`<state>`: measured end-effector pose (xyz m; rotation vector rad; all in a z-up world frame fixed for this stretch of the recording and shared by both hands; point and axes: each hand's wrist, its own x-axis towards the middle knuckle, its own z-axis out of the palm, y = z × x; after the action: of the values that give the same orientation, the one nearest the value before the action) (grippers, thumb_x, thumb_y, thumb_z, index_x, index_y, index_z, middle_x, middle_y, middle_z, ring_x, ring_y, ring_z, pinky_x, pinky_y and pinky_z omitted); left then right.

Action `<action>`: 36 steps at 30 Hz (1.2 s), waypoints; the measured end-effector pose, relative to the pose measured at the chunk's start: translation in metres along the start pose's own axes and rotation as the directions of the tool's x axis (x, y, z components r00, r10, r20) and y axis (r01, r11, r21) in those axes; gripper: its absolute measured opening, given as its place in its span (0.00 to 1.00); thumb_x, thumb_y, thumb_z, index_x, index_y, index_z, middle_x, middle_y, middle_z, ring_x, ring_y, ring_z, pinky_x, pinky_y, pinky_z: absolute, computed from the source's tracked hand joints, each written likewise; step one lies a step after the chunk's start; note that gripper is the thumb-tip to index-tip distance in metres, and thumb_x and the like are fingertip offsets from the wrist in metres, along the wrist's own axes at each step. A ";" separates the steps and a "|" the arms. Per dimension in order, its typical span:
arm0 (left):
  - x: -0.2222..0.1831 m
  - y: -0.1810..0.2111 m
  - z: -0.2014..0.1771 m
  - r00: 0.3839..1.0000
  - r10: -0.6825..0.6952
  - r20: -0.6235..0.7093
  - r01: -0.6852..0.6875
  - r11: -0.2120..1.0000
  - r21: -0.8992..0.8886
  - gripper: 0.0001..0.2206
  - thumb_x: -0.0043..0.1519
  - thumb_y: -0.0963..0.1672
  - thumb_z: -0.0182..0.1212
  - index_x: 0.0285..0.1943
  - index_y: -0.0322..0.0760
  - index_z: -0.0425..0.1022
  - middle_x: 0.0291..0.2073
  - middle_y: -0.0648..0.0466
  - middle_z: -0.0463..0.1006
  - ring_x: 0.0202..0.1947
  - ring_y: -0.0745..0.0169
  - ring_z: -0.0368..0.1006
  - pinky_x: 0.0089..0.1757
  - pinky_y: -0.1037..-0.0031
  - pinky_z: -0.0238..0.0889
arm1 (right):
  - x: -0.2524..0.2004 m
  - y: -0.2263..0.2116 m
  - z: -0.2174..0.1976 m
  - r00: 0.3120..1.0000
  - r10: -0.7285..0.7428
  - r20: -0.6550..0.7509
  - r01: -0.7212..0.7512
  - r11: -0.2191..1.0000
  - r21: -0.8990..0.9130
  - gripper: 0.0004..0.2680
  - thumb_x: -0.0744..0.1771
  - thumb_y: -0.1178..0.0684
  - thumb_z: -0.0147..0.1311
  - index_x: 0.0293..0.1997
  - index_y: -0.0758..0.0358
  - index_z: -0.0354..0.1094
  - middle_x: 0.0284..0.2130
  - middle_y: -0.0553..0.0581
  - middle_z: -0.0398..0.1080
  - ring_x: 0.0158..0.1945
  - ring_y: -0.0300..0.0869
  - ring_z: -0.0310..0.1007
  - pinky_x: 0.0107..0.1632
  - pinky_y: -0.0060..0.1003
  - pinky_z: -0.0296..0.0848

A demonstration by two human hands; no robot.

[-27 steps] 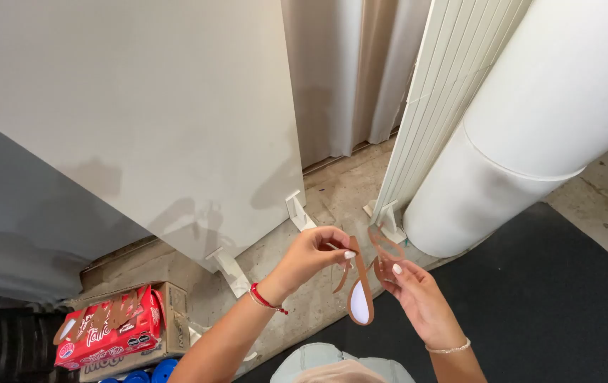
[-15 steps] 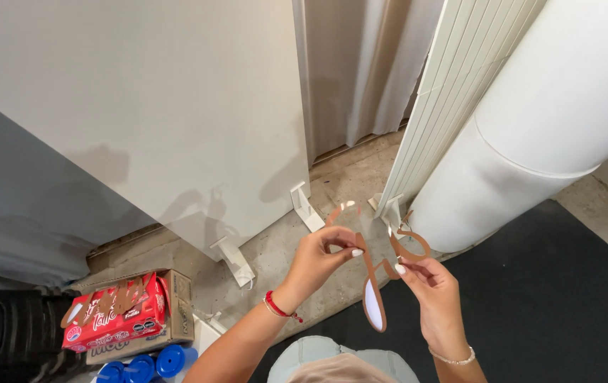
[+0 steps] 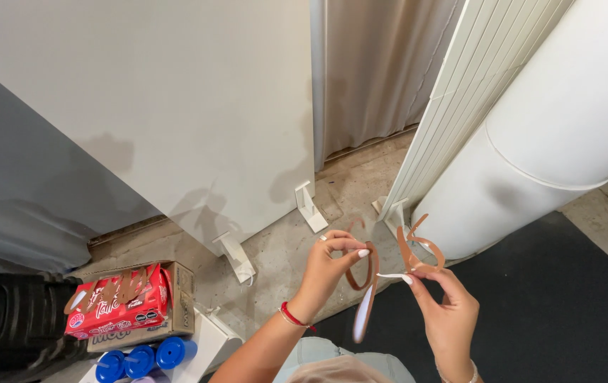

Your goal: The person applies brown cursive letter stickers to a white vertical panel, spelling out 'Gus' and then adding a 'V'. They peel backing from each letter and press it onto the surface. The person handles a red box of letters and a tray of purple and blue plastic cups nearby.

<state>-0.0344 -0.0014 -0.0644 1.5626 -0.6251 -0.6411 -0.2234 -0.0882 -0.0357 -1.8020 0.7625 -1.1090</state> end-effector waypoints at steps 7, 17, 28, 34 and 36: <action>-0.022 0.002 0.016 0.920 0.387 -0.064 -0.276 0.754 0.596 0.05 0.65 0.48 0.67 0.46 0.56 0.88 0.45 0.69 0.81 0.50 0.61 0.67 0.47 0.61 0.45 | -0.001 -0.001 -0.003 0.978 -0.209 -0.013 0.203 0.963 -0.177 0.04 0.65 0.64 0.67 0.38 0.67 0.76 0.35 0.55 0.78 0.40 0.39 0.77 0.47 0.32 0.74; -0.012 -0.031 0.022 0.993 -0.099 -0.058 0.110 0.968 0.226 0.20 0.65 0.53 0.58 0.65 0.51 0.77 0.58 0.57 0.77 0.60 0.60 0.72 0.57 0.61 0.61 | -0.001 -0.011 -0.012 0.990 -0.007 -0.141 -0.011 0.992 -0.125 0.05 0.64 0.64 0.67 0.41 0.68 0.77 0.40 0.57 0.80 0.46 0.40 0.80 0.56 0.34 0.76; -0.010 -0.045 0.046 0.768 -0.297 0.568 0.634 0.475 -0.610 0.17 0.67 0.48 0.63 0.59 0.30 0.77 0.51 0.43 0.83 0.53 0.54 0.81 0.55 0.68 0.75 | 0.001 -0.002 -0.030 0.881 0.443 -0.166 -0.378 0.870 0.315 0.09 0.64 0.67 0.62 0.48 0.74 0.76 0.40 0.66 0.80 0.46 0.48 0.82 0.57 0.39 0.81; -0.009 -0.036 0.034 0.925 -0.247 0.288 0.369 0.763 -0.531 0.12 0.64 0.48 0.66 0.52 0.41 0.83 0.42 0.57 0.80 0.47 0.63 0.76 0.52 0.67 0.72 | 0.005 0.002 -0.034 0.784 0.594 -0.183 -0.527 0.791 0.312 0.12 0.64 0.67 0.62 0.53 0.72 0.76 0.42 0.65 0.78 0.47 0.48 0.80 0.56 0.40 0.79; -0.010 -0.031 0.031 0.967 -0.137 0.213 0.216 0.887 -0.408 0.14 0.67 0.49 0.61 0.57 0.42 0.84 0.32 0.61 0.73 0.40 0.66 0.73 0.51 0.67 0.72 | 0.001 0.022 -0.034 0.805 0.573 -0.155 -0.489 0.788 0.375 0.11 0.63 0.68 0.62 0.50 0.72 0.74 0.43 0.65 0.78 0.48 0.49 0.79 0.57 0.41 0.79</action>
<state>-0.0629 -0.0129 -0.0969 1.1612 -0.4356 -0.9959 -0.2554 -0.1109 -0.0470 -1.0692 1.1022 -1.0125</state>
